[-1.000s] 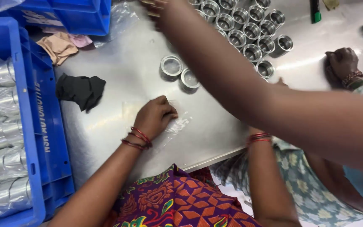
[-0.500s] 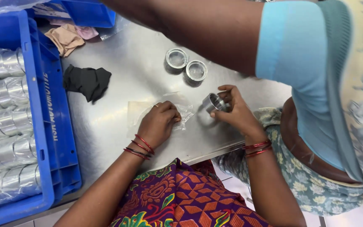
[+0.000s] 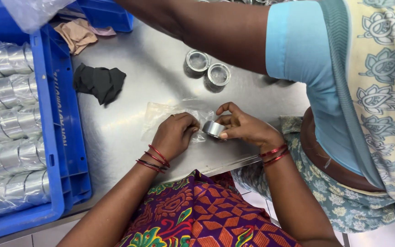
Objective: Packing metal rings into individual plastic bags and organizing them into crates.
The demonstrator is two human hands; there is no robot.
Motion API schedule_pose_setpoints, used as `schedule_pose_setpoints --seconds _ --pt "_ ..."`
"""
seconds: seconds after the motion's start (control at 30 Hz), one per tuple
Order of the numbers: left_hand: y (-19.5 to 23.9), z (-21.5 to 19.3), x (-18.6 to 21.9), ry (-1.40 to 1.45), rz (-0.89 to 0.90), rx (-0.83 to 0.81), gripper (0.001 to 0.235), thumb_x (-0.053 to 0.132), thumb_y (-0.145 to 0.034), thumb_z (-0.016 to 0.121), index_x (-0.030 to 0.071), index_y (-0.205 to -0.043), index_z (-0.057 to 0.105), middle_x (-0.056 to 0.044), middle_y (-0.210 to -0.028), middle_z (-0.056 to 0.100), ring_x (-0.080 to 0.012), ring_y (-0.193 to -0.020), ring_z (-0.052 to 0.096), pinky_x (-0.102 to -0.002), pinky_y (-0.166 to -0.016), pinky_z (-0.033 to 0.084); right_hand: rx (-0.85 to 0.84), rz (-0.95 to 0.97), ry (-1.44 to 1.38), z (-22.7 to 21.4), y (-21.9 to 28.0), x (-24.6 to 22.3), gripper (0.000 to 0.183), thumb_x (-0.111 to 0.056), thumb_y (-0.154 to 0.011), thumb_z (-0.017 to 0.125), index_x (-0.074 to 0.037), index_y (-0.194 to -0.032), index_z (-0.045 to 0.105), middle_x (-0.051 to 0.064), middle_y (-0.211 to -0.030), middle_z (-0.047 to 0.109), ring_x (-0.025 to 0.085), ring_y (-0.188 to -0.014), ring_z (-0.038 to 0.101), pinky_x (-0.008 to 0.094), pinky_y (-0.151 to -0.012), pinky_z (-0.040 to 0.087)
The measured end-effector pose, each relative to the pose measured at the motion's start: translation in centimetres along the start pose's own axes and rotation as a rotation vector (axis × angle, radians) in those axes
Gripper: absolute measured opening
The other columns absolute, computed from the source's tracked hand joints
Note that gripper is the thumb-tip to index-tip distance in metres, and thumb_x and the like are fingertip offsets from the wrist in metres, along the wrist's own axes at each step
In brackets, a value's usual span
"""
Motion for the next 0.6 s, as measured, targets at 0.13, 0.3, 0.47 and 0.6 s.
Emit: schedule_pose_setpoints --seconds 0.13,0.3,0.47,0.6 --pt "0.3 0.1 -1.8 0.416 -0.176 -0.019 0.011 0.012 -0.090 0.066 0.005 -0.098 0.063 -0.003 -0.116 0.074 -0.0247 -0.097 0.075 -0.036 -0.084 0.059 0.097 0.143 0.248 1.6 -1.6 -1.7 0.075 -0.023 -0.077 0.083 -0.004 -0.135 0.040 0.023 -0.107 0.068 0.024 -0.093 0.066 0.034 -0.083 0.053" --pt "0.1 -3.7 2.0 0.132 0.185 0.173 0.005 0.011 -0.098 0.058 0.007 -0.101 0.060 -0.006 -0.122 0.075 -0.0296 -0.130 0.061 -0.049 -0.109 0.035 0.146 -0.067 -0.080 0.6 -3.1 -0.7 0.065 -0.024 -0.086 0.082 -0.004 -0.130 0.040 0.024 -0.104 0.068 0.026 -0.089 0.068 0.038 -0.080 0.056" --pt "-0.7 -7.3 5.2 0.215 0.259 0.261 0.010 0.017 -0.107 0.052 0.010 -0.103 0.058 -0.003 -0.119 0.073 -0.0260 -0.134 0.061 -0.046 -0.118 0.033 0.097 -0.472 0.188 3.4 -2.1 -2.9 0.076 -0.012 -0.078 0.088 -0.002 -0.138 0.043 0.018 -0.130 0.055 0.026 -0.122 0.055 0.043 -0.106 0.049" --pt "-1.1 -8.6 6.9 0.368 0.258 0.219 0.010 0.018 -0.106 0.057 0.009 -0.101 0.059 -0.003 -0.123 0.070 -0.0252 -0.130 0.061 -0.047 -0.117 0.038 0.289 -0.630 0.601 6.7 -2.3 -4.2 0.064 -0.016 -0.083 0.080 -0.001 -0.138 0.051 0.015 -0.143 0.052 0.027 -0.130 0.053 0.040 -0.106 0.047"
Point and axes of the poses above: each hand's wrist, its own y-axis away from the middle knuckle, its own z-axis out of the palm, x = y × z, the point moved 7 cm from there along -y, towards the middle knuckle
